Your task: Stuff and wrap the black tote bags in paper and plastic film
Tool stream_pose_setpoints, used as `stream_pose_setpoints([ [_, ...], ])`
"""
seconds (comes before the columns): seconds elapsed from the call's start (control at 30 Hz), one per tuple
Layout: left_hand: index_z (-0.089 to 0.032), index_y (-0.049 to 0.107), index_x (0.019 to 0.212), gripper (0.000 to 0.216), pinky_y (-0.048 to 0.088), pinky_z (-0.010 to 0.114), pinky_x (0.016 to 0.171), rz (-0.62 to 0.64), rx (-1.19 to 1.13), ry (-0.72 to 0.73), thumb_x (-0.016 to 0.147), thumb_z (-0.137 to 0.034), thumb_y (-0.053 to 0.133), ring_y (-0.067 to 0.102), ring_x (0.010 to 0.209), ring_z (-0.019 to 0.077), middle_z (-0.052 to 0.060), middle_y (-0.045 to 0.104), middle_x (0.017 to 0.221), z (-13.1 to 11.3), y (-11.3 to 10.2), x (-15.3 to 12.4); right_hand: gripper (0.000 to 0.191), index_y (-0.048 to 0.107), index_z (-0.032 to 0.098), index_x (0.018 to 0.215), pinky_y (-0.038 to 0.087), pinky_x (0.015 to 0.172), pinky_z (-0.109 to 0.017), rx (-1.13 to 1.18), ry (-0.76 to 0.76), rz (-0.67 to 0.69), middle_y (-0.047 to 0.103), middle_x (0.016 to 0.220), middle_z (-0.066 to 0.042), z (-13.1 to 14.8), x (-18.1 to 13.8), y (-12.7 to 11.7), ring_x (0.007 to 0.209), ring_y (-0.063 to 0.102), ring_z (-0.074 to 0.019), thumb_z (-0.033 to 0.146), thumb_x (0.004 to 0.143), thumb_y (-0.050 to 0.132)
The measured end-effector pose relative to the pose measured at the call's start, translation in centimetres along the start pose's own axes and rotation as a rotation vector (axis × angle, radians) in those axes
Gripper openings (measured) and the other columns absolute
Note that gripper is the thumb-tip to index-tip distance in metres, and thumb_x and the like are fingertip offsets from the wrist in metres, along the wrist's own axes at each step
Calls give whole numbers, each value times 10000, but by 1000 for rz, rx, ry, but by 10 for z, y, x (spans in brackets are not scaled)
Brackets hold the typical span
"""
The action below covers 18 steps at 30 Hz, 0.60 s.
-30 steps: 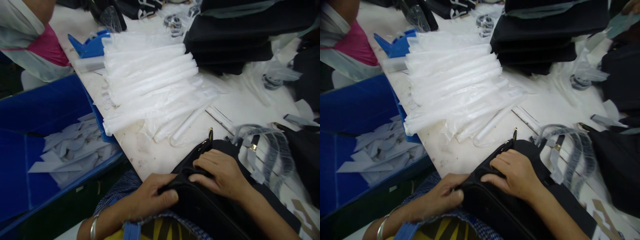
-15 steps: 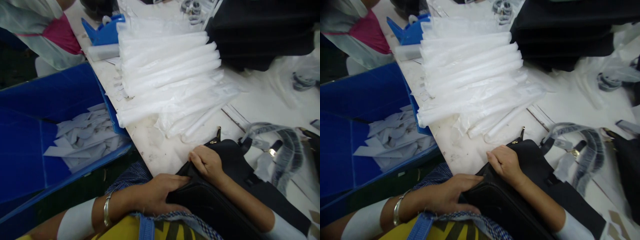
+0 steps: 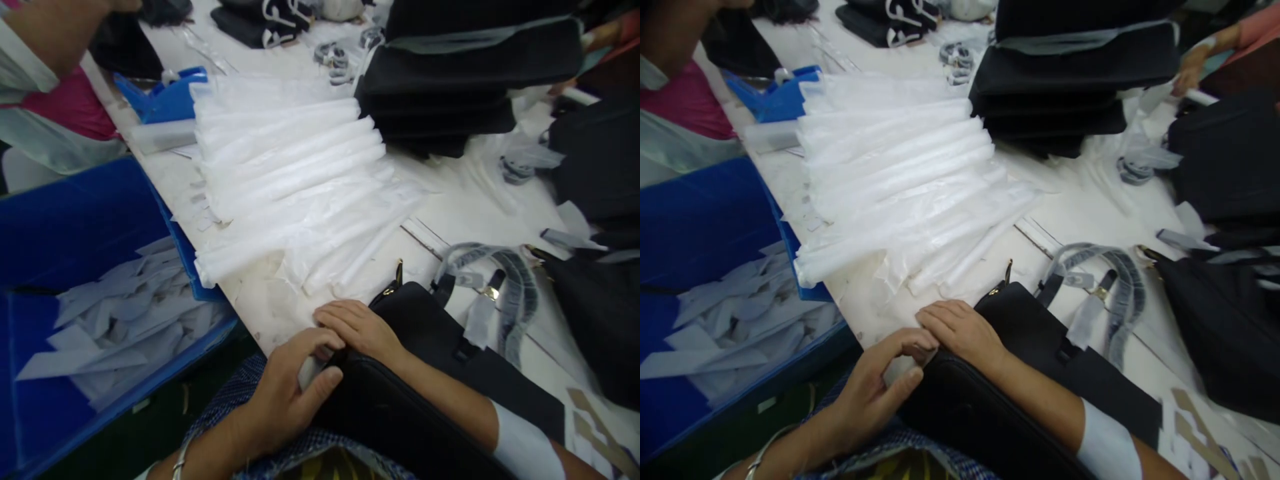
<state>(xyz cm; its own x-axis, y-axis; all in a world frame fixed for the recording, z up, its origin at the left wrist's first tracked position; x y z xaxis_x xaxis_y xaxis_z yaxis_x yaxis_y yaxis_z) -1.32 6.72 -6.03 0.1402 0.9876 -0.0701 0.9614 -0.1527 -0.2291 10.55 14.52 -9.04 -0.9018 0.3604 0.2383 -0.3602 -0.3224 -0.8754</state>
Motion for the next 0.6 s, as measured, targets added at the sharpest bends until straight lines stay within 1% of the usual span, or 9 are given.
stream_pose_setpoints([
  [0.07,-225,555,1246,423,463,338,986,69,63,209,880,-427,619,582,1121,231,96,627,1222,-10,12,5,401,483,181,1367,449,1053,-401,25,10,20,612,1319,-89,-3,-1,4,1252,508,-213,244,972,498],
  [0.1,-239,545,1272,481,463,344,997,111,94,262,848,-433,663,575,1146,239,98,617,1251,-13,18,7,403,477,188,1374,434,1077,-400,40,18,16,592,1349,-84,-5,-3,4,1278,488,-207,240,974,494],
  [0.13,-246,543,1278,521,475,340,986,134,121,261,821,-442,695,585,1135,240,94,626,1240,-14,22,9,404,476,184,1375,415,1101,-403,62,21,13,571,1375,-86,-6,-4,2,1302,468,-205,241,975,492],
  [0.23,-228,584,1192,478,518,328,903,116,174,83,798,-468,707,640,1001,228,72,688,1093,-13,24,17,399,489,130,1362,364,1140,-447,138,-3,-4,531,1412,-136,-6,-14,-17,1356,413,-223,237,978,468],
  [0.33,-212,631,1045,328,531,328,830,190,247,-34,841,-470,639,655,915,224,61,704,998,-16,18,20,358,575,135,1286,372,1129,-444,209,53,-26,540,1403,-140,-5,-38,-59,1345,435,-221,163,971,407],
  [0.4,-211,641,1000,286,524,334,844,254,283,-35,858,-457,605,654,951,234,67,707,1019,-17,15,21,327,637,188,1223,431,1077,-373,295,247,-23,606,1335,-94,-5,-67,-93,1257,532,-197,193,974,424],
  [0.47,-213,648,989,293,509,343,896,263,285,-17,851,-466,595,645,1034,250,76,702,1102,-16,13,21,294,664,238,1193,494,985,-312,383,529,-32,689,1199,-45,-1,-112,-123,1109,631,-180,301,974,478],
  [0.53,-219,655,1002,342,494,346,926,207,282,-24,834,-510,589,635,1075,260,73,694,1155,-11,11,20,318,681,258,1167,519,921,-315,366,834,-102,729,1088,-24,11,-168,-144,1011,670,-197,415,961,497],
  [0.6,-224,658,1011,414,496,340,904,123,308,-72,806,-577,589,643,1043,265,57,706,1120,-4,9,18,377,710,248,1102,511,918,-368,224,1121,-238,736,1055,-37,33,-226,-155,1001,666,-244,505,939,488],
])
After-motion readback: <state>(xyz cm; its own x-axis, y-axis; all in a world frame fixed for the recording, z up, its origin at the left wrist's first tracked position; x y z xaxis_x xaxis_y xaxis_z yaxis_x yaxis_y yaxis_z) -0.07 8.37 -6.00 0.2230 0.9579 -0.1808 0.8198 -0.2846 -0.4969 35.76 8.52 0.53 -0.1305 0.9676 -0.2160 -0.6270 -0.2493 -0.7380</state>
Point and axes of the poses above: each hand's wrist, its own x-axis towards the middle knuckle, its own y-axis out of the palm, z = x × y, the point moved 5 cm from there along x, towards the middle knuckle
